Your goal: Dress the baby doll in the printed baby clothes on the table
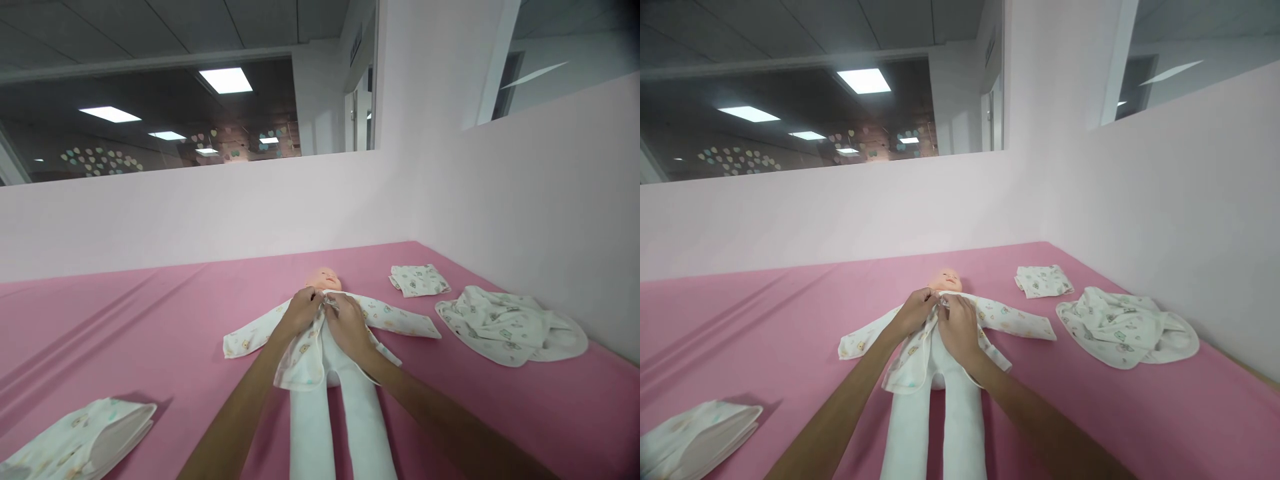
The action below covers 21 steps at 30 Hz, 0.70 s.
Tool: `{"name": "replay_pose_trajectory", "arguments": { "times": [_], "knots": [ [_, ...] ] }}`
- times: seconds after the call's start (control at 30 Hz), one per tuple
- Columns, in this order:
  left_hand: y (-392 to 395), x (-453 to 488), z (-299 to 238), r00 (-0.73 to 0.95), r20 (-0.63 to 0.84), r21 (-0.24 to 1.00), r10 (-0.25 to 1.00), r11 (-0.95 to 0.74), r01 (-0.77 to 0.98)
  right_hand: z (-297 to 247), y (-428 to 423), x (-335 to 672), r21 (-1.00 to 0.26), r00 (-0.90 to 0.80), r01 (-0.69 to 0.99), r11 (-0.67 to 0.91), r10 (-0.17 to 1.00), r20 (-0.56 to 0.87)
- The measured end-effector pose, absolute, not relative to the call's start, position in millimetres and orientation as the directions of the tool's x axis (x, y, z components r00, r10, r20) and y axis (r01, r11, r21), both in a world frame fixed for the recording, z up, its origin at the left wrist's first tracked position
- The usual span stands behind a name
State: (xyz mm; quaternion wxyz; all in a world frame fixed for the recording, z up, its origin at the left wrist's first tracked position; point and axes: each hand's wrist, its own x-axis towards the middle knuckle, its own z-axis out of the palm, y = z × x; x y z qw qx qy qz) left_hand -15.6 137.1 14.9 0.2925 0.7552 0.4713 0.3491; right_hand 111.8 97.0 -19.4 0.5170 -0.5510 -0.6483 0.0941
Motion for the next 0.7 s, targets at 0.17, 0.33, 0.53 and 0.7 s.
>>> {"name": "replay_pose_trajectory", "arguments": {
  "times": [0.17, 0.33, 0.53, 0.7],
  "knots": [
    [138, -15, 12, 0.294, 0.248, 0.771, 0.923, -0.372, 0.516, -17, 103, 114, -0.891, 0.236, 0.345, 0.294, 0.892, 0.386],
    [134, -13, 15, 0.290, 0.258, 0.769, 0.922, -0.377, 0.516, -16, 105, 114, -0.827, 0.221, 0.475, 0.300, 0.869, 0.442],
    [125, -22, 27, 0.408, 0.192, 0.789, 0.892, -0.388, 0.477, -11, 107, 114, -0.672, 0.151, 0.690, 0.270, 0.854, 0.499],
    [122, -24, 31, 0.462, 0.216, 0.770, 0.860, -0.441, 0.462, -6, 115, 121, -0.680, 0.164, 0.687, 0.256, 0.857, 0.489]
  ]
}}
